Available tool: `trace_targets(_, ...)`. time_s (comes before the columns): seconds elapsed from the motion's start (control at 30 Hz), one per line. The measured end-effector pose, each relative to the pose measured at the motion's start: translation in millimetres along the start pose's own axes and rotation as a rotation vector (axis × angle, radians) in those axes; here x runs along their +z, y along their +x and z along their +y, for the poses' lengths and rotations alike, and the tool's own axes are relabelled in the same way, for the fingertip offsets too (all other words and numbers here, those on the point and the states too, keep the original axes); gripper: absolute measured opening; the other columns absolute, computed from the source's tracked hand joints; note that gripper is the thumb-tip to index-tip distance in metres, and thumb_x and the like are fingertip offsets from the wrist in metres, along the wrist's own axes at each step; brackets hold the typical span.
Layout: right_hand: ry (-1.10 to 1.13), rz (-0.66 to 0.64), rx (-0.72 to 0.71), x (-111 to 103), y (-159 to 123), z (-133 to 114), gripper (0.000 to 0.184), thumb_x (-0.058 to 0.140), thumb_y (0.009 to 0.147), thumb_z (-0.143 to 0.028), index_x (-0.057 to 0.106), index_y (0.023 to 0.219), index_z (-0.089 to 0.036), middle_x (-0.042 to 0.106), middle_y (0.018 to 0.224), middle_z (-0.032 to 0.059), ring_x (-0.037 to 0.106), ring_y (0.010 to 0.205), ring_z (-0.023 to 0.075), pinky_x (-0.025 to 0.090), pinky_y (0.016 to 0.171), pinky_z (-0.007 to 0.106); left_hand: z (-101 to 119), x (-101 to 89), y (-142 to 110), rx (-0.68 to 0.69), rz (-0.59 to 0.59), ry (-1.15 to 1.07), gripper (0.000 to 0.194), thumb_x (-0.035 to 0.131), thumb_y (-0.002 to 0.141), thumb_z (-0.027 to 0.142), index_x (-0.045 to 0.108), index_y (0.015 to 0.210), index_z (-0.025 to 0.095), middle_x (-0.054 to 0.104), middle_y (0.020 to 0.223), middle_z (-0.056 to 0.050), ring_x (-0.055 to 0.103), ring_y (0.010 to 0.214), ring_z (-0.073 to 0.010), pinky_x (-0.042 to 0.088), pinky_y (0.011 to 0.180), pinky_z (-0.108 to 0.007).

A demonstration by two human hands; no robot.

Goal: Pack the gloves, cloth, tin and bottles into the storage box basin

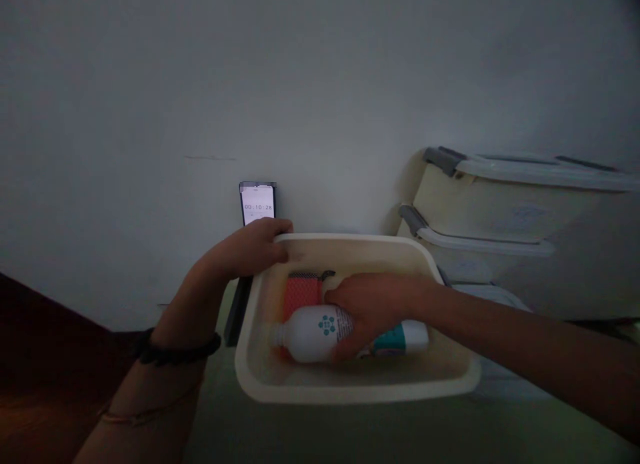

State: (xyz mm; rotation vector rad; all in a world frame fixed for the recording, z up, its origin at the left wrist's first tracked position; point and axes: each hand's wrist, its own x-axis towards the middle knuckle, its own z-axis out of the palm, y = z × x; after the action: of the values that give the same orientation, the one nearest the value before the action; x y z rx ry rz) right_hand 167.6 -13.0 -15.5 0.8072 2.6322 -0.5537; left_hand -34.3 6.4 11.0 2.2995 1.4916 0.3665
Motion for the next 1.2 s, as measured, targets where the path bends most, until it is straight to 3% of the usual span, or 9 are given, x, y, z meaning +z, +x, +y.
trace_targets(0.2, -0.077, 0.011, -0.015, 0.8, -0.7, -4.9, 0.07, 0.043, 0.07, -0.068, 0.055, 0.113, -0.014, 0.066, 0.094, 0.0136, 0.062, 0.075, 0.0247, 0.043, 0.06, 0.032, -2.2, 0.3, 2.6, 0.004, 0.013, 0.02, 0.013, 0.045, 0.059, 0.024, 0.051, 0.068, 0.017, 0.054, 0.07, -0.002, 0.052, 0.07, -0.0195, 0.035, 0.057, -0.026)
trace_targets(0.57, -0.382, 0.178, -0.18, 9.7, 5.0, 2.4, 0.069, 0.033, 0.076, -0.068, 0.057, 0.103, -0.009, 0.064, 0.097, 0.0173, 0.062, 0.079, 0.0275, 0.044, 0.062, 0.036, -2.1, 0.8, 2.7, -0.01, 0.01, 0.001, 0.013, 0.045, 0.059, 0.028, 0.049, 0.067, 0.018, 0.055, 0.068, -0.001, 0.052, 0.069, -0.0202, 0.036, 0.058, -0.027)
trace_targets(0.77, -0.417, 0.106, -0.099, 0.2, 1.6, -3.2, 0.076, 0.033, 0.069, -0.075, 0.06, 0.098, -0.01, 0.066, 0.084, 0.015, 0.062, 0.07, 0.0257, 0.043, 0.058, 0.035, -1.7, -0.8, 2.2, 0.014, -0.005, -0.037, 0.011, 0.046, 0.058, 0.026, 0.05, 0.063, 0.018, 0.054, 0.063, -0.001, 0.051, 0.066, -0.0188, 0.034, 0.055, -0.026)
trace_targets(0.93, -0.433, 0.008, -0.058, -9.9, -10.5, -8.2, 0.067, 0.044, 0.067, -0.07, 0.063, 0.09, -0.01, 0.067, 0.077, 0.0143, 0.063, 0.066, 0.0256, 0.042, 0.056, 0.034, -1.2, -0.7, 1.9, 0.029, 0.015, -0.001, 0.012, 0.045, 0.059, 0.024, 0.052, 0.066, 0.017, 0.054, 0.067, -0.001, 0.051, 0.066, -0.0183, 0.033, 0.054, -0.025)
trace_targets(1.2, -0.416, 0.053, -0.007, 1.7, -14.1, -3.3, 0.073, 0.043, 0.066, -0.072, 0.062, 0.096, -0.008, 0.066, 0.084, 0.0166, 0.063, 0.07, 0.0292, 0.044, 0.058, 0.036, -3.0, -0.2, 1.3, 0.07, 0.018, 0.015, 0.016, 0.043, 0.059, 0.022, 0.053, 0.071, 0.017, 0.056, 0.072, -0.002, 0.052, 0.071, -0.0192, 0.035, 0.059, -0.026)
